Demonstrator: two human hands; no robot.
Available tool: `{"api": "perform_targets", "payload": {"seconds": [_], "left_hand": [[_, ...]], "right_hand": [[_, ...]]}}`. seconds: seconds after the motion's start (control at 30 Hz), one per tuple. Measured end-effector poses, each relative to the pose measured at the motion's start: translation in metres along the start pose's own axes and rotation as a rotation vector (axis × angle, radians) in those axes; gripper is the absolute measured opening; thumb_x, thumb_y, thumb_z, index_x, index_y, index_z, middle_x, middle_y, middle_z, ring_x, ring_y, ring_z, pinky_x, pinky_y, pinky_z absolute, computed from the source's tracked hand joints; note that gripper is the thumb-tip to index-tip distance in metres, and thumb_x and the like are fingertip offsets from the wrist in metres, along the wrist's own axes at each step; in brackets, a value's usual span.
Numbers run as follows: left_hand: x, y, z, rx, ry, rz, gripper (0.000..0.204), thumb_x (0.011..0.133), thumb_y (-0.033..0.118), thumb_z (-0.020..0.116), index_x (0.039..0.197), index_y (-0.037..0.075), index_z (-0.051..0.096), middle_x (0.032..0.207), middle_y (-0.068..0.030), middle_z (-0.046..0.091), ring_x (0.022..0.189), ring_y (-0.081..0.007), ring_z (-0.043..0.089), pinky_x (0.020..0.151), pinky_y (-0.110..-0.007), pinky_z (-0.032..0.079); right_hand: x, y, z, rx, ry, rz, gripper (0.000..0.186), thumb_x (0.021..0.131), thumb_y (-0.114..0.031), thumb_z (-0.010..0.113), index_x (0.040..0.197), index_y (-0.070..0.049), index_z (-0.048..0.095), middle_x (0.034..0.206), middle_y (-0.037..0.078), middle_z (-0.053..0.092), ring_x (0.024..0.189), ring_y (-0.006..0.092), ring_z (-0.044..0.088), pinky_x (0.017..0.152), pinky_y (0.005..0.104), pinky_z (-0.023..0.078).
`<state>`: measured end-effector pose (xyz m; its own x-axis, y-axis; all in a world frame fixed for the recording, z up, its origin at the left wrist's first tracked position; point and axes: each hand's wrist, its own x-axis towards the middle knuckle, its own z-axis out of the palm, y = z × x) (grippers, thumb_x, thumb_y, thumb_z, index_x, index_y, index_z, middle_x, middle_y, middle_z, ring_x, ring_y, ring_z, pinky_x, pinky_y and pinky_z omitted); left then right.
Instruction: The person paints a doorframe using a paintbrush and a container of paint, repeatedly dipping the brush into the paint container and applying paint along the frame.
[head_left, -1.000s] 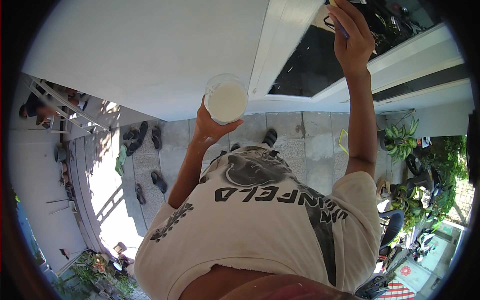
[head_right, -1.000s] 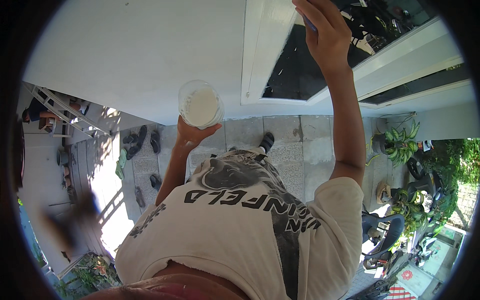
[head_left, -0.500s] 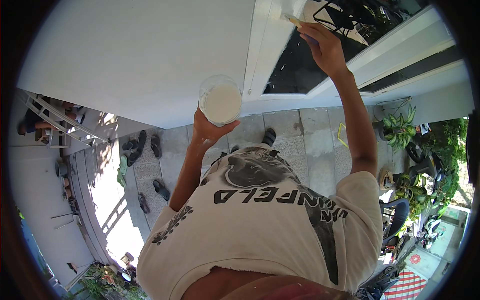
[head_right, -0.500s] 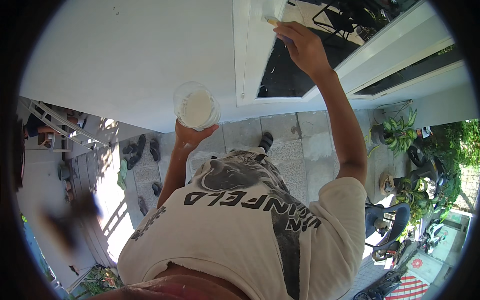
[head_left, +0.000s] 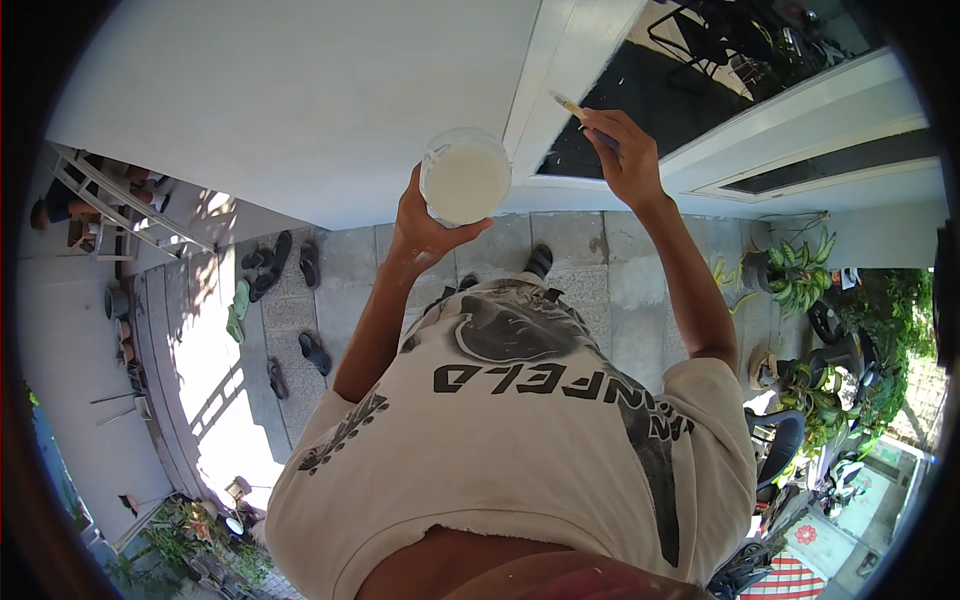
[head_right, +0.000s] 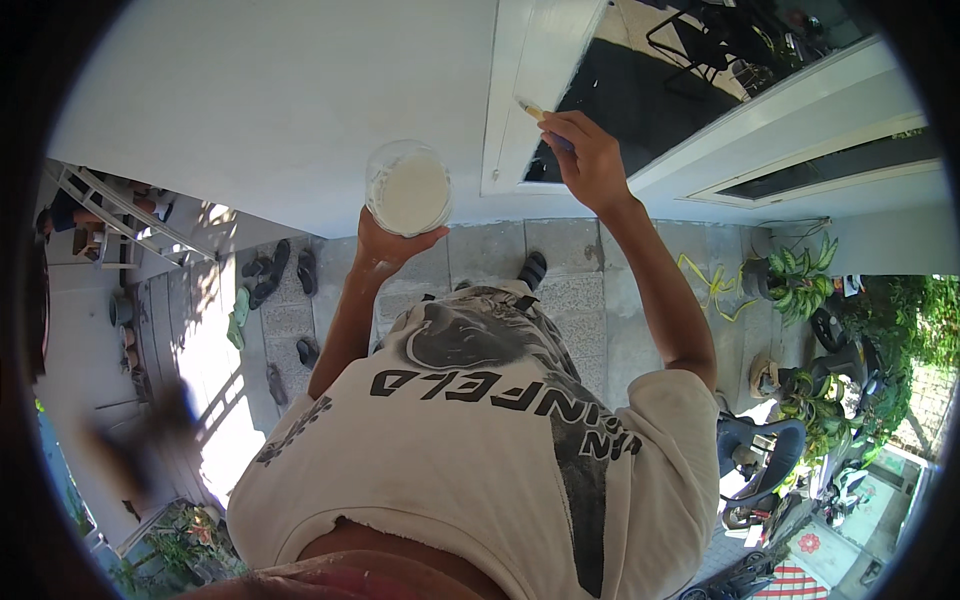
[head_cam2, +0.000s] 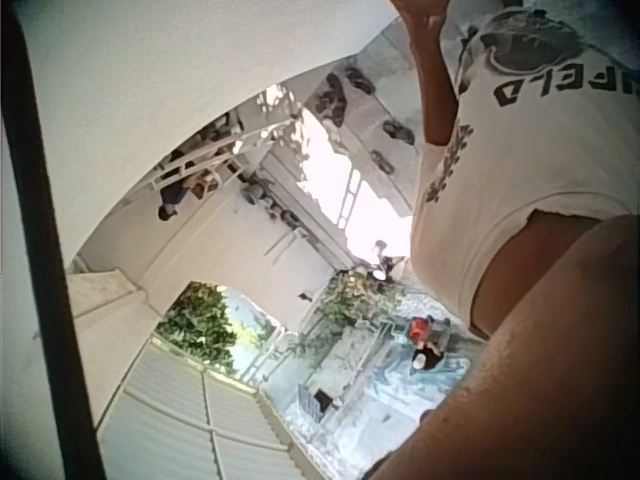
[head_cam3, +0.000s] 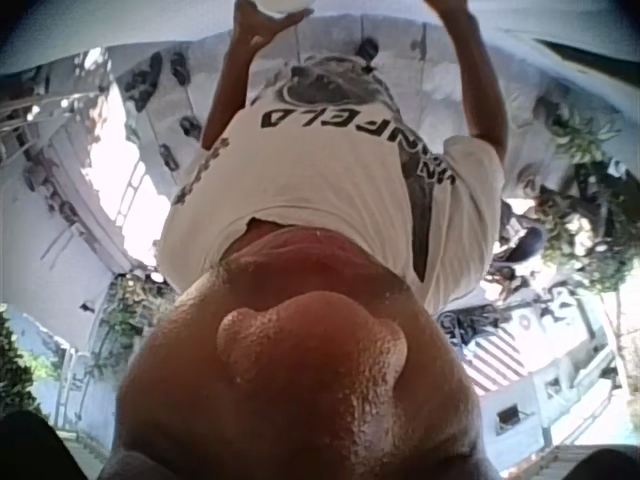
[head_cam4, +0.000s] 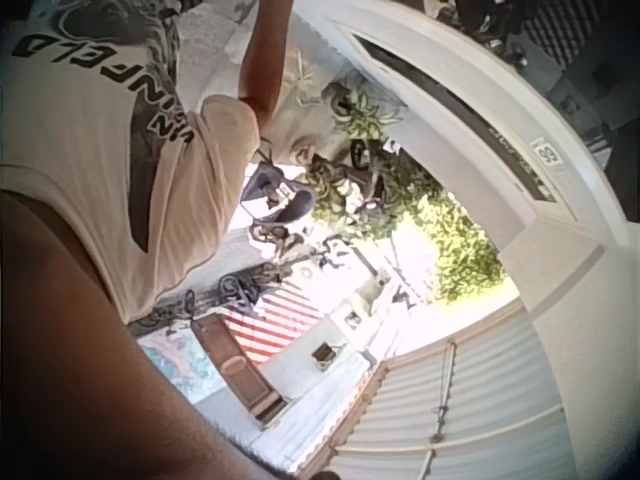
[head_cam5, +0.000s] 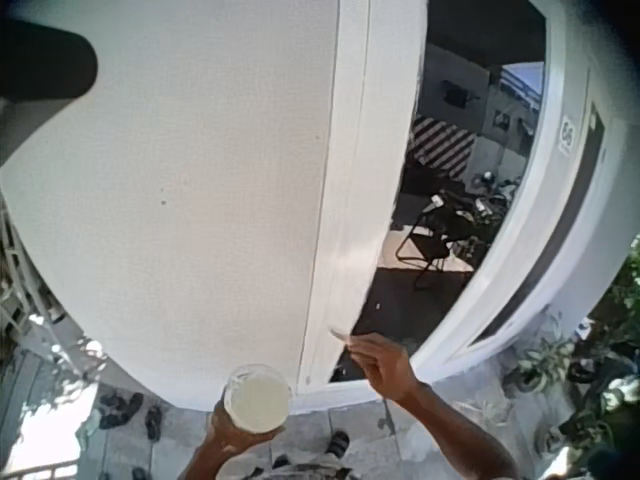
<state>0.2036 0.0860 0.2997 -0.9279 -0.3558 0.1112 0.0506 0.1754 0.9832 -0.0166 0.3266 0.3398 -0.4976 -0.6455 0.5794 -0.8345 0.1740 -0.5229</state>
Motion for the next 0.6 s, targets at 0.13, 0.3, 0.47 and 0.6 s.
{"api": "perform_targets", "payload": {"seconds": [0.13, 0.3, 0.47, 0.6], "left_hand": [[0.0, -0.016, 0.0, 0.03, 0.046, 0.195, 0.099, 0.065, 0.018, 0.099, 0.147, 0.007, 0.045, 0.135, -0.0128, 0.063, 0.125, -0.0273, 0.062, 0.107, -0.043, 0.05], [0.011, -0.011, 0.004, 0.044, 0.052, 0.383, 0.101, 0.063, 0.017, 0.1, 0.147, 0.01, 0.045, 0.141, -0.0125, 0.059, 0.129, -0.0286, 0.06, 0.108, -0.043, 0.05], [0.008, -0.006, 0.004, 0.144, 0.087, 0.37, 0.099, 0.063, 0.017, 0.1, 0.146, 0.011, 0.047, 0.141, -0.0118, 0.059, 0.128, -0.0287, 0.061, 0.107, -0.042, 0.051], [0.007, 0.003, 0.005, 0.144, 0.083, 0.32, 0.097, 0.063, 0.016, 0.099, 0.145, 0.012, 0.048, 0.14, -0.0117, 0.059, 0.127, -0.0287, 0.061, 0.105, -0.041, 0.052]], "right_hand": [[0.03, -0.086, -0.044, 0.53, 0.344, 0.115, 0.017, 0.102, -0.005, 0.062, 0.112, 0.009, 0.066, 0.107, 0.018, 0.074, 0.096, 0.0227, 0.073, 0.084, 0.0333, 0.062], [0.039, -0.153, -0.078, 0.702, 0.124, -0.089, 0.012, 0.097, 0.003, 0.06, 0.105, 0.01, 0.065, 0.096, 0.02, 0.069, 0.089, 0.0321, 0.074, 0.075, 0.0381, 0.061], [0.053, -0.175, -0.031, 0.377, -0.211, -0.151, 0.013, 0.088, 0.0, 0.072, 0.101, 0.002, 0.068, 0.089, 0.014, 0.069, 0.075, 0.0236, 0.07, 0.067, 0.032, 0.055], [0.051, -0.166, -0.007, 0.198, -0.207, -0.159, 0.015, 0.086, -0.006, 0.076, 0.1, -0.004, 0.069, 0.086, 0.008, 0.07, 0.069, 0.025, 0.067, 0.062, 0.0334, 0.054]]}}
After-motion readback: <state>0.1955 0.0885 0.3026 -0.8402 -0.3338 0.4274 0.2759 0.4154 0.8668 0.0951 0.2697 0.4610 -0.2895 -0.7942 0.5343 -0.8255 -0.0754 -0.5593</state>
